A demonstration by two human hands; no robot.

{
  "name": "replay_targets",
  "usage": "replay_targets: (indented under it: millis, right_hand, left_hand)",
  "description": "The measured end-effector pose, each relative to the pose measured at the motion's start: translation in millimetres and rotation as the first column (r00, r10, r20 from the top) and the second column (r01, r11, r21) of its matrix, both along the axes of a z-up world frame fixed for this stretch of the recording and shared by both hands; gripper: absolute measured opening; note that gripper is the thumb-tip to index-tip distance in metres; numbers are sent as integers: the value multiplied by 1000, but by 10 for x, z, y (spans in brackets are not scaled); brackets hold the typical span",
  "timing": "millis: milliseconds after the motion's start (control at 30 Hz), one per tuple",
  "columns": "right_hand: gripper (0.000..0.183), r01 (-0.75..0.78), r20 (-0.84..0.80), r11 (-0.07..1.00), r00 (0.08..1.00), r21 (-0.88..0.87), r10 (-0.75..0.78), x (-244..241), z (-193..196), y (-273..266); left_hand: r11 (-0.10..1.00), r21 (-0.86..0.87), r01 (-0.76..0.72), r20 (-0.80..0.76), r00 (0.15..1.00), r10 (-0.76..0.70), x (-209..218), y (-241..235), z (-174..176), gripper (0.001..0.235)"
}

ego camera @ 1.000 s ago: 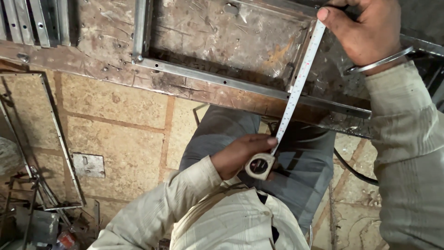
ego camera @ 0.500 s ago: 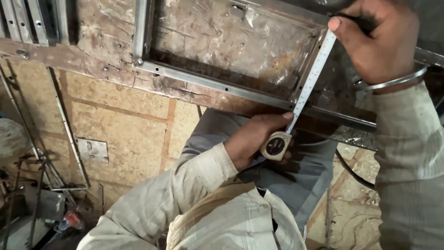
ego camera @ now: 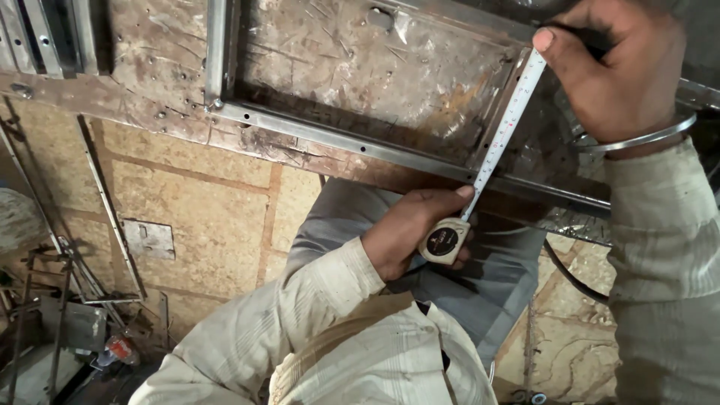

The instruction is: Assembling and measuring metal furniture frames on a workshop bench using tools.

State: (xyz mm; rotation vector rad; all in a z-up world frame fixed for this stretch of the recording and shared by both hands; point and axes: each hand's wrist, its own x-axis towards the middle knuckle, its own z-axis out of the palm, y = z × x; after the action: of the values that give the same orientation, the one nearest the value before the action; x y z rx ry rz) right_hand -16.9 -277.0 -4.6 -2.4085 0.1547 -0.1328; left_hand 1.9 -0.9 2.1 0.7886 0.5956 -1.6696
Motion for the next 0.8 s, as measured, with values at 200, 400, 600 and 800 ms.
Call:
replay_targets:
  millis: [200,400,600,800]
  right_hand:
    - [11,8,-4,999,1000,48,-7,-35,-59,-26]
    - [9,-14,2,1000,1000,12,14,-25,-73,-47]
    - [14,-8,-19,1000,1000,-27,7,-16,-76,-54]
    - [13,22,-22,1000,1000,10,-22,-14,-64,-33]
  left_hand:
    - [1000,0,-1,43,999,1,32,-8,17,35]
    - [1000,-6,-25,15,1000,25,29,-12,-14,34]
    - [999,-4,-40,4,999,40,6,-8,-47,33]
    - [998,-16,-57,27,998,57,-53,-10,-63,33]
